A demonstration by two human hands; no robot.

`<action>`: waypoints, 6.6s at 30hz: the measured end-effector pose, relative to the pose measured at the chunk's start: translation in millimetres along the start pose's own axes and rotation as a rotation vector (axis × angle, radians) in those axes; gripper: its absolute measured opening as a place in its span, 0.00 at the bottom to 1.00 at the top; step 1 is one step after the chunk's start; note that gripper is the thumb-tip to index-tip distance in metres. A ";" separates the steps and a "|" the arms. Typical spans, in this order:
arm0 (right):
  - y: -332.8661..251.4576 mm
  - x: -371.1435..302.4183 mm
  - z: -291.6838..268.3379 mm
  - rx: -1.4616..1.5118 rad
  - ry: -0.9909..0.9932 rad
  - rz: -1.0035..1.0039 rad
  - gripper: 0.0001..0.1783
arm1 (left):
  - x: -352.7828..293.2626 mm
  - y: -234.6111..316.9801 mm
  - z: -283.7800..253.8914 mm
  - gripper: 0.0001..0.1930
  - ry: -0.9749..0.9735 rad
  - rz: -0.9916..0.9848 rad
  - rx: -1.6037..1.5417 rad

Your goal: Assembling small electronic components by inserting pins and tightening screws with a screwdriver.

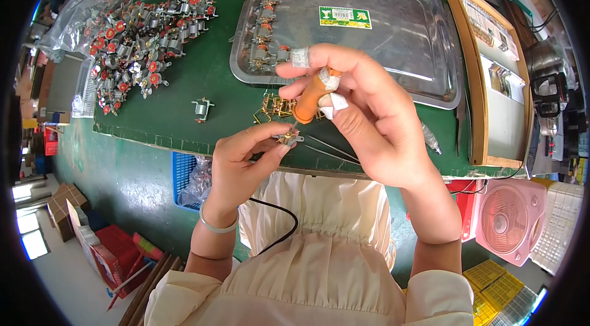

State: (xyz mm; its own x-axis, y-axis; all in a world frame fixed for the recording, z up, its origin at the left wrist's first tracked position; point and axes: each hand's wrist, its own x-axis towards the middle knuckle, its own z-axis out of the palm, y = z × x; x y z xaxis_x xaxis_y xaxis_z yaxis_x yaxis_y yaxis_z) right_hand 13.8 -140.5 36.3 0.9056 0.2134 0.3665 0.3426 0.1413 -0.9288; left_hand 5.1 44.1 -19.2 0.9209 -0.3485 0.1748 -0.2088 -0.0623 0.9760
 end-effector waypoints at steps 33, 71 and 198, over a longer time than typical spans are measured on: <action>-9.8 2.4 1.2 -0.088 0.124 0.083 0.19 | -1.7 -1.3 4.0 0.14 0.048 0.008 0.047; 6.0 -37.6 29.7 0.503 0.390 0.388 0.09 | 1.9 19.2 6.5 0.15 -0.088 -0.300 -0.845; 11.3 -54.1 15.4 0.465 0.321 0.348 0.06 | -10.9 28.3 24.3 0.15 -0.036 -0.328 -0.879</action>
State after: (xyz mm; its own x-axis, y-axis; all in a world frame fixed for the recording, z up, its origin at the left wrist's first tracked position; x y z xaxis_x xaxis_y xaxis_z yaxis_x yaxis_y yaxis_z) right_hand -35.2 -135.6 6.8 0.9981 0.0334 -0.0520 -0.0618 0.5336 -0.8435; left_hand -18.9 23.4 3.4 0.8759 -0.4682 -0.1165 0.3965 0.5611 0.7266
